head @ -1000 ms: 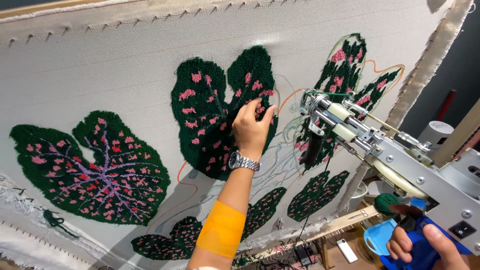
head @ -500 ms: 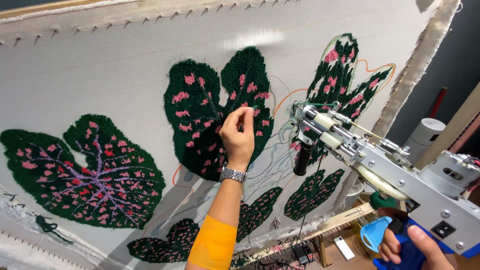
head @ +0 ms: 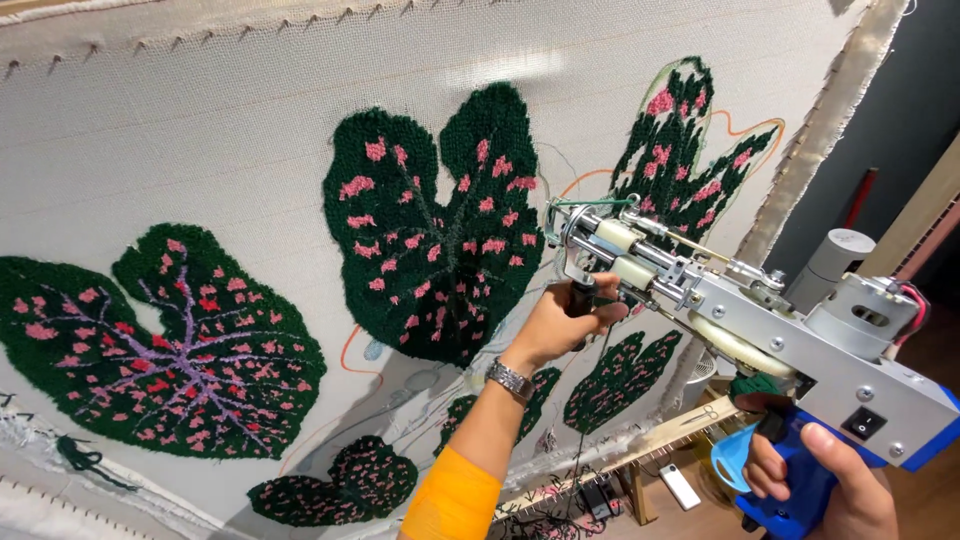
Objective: Using a tufting gun to create a patterned rug on a stretched canvas frame.
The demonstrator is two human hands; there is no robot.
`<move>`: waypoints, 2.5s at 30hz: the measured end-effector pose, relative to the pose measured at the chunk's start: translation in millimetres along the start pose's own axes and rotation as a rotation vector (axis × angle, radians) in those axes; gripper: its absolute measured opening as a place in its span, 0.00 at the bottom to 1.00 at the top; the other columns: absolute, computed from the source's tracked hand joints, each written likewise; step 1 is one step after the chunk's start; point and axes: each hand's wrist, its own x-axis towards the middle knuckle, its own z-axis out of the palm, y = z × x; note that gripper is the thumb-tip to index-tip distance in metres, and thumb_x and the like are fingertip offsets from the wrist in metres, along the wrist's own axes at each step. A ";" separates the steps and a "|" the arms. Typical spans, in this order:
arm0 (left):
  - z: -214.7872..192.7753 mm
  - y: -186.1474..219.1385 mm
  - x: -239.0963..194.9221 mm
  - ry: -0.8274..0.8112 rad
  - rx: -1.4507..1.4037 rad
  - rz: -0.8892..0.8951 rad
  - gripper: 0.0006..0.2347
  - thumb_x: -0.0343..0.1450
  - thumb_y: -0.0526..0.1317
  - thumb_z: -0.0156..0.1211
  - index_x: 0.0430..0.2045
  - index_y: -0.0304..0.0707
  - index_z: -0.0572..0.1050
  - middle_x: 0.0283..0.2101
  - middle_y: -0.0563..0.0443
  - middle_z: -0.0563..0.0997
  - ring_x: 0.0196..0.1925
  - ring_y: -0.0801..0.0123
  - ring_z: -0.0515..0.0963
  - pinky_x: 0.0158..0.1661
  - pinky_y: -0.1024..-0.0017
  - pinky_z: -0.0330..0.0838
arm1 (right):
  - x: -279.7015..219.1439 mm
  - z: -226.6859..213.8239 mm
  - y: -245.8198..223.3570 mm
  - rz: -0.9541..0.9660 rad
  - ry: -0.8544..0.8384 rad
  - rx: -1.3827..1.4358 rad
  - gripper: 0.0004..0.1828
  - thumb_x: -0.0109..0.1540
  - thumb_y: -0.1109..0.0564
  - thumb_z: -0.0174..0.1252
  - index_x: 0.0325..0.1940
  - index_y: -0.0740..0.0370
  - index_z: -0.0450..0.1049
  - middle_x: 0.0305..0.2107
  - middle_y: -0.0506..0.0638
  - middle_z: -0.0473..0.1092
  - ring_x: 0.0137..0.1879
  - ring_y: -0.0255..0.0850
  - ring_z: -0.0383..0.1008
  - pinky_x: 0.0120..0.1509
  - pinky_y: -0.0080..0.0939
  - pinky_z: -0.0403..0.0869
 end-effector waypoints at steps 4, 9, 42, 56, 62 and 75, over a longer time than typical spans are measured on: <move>6.9 -15.1 1.7 0.061 0.001 -0.075 0.09 0.70 0.40 0.69 0.36 0.33 0.83 0.28 0.54 0.81 0.23 0.80 0.74 0.26 0.78 0.67 | -0.2 3.4 -1.2 -0.004 -0.036 0.013 0.37 0.64 0.49 0.57 0.67 0.84 0.64 0.23 0.56 0.60 0.26 0.40 0.60 0.30 0.40 0.61; 7.7 -19.8 5.1 0.076 0.047 -0.062 0.07 0.70 0.39 0.69 0.30 0.33 0.82 0.27 0.59 0.81 0.23 0.81 0.75 0.27 0.77 0.69 | 5.2 1.4 -2.0 -0.027 -0.044 0.003 0.37 0.64 0.50 0.57 0.67 0.85 0.64 0.21 0.57 0.59 0.24 0.41 0.59 0.30 0.41 0.61; -26.1 -50.9 40.0 0.279 0.190 -0.117 0.14 0.66 0.45 0.72 0.32 0.30 0.80 0.27 0.55 0.82 0.24 0.77 0.76 0.27 0.73 0.69 | 32.5 94.4 1.7 -0.085 0.137 -0.429 0.19 0.61 0.57 0.60 0.52 0.73 0.73 0.24 0.54 0.69 0.25 0.41 0.68 0.25 0.42 0.67; -58.8 -26.9 51.1 0.264 0.492 -0.154 0.14 0.70 0.47 0.61 0.44 0.39 0.80 0.28 0.57 0.82 0.17 0.74 0.74 0.22 0.71 0.71 | 44.1 122.7 34.6 -0.024 0.150 -0.338 0.13 0.60 0.59 0.62 0.40 0.75 0.75 0.18 0.55 0.67 0.21 0.43 0.66 0.23 0.43 0.65; -57.9 -26.3 58.9 0.279 0.434 -0.161 0.16 0.73 0.50 0.64 0.34 0.30 0.80 0.24 0.53 0.80 0.15 0.72 0.70 0.21 0.70 0.67 | 46.5 122.3 31.3 -0.035 0.180 -0.340 0.13 0.60 0.59 0.62 0.41 0.74 0.75 0.19 0.56 0.68 0.21 0.43 0.66 0.23 0.43 0.65; -30.9 -17.2 37.4 0.200 0.114 -0.166 0.15 0.68 0.42 0.67 0.44 0.32 0.79 0.30 0.60 0.84 0.17 0.81 0.69 0.19 0.76 0.65 | 25.1 58.8 29.1 -0.062 0.132 -0.203 0.22 0.64 0.55 0.59 0.58 0.70 0.68 0.26 0.57 0.68 0.27 0.43 0.66 0.30 0.44 0.67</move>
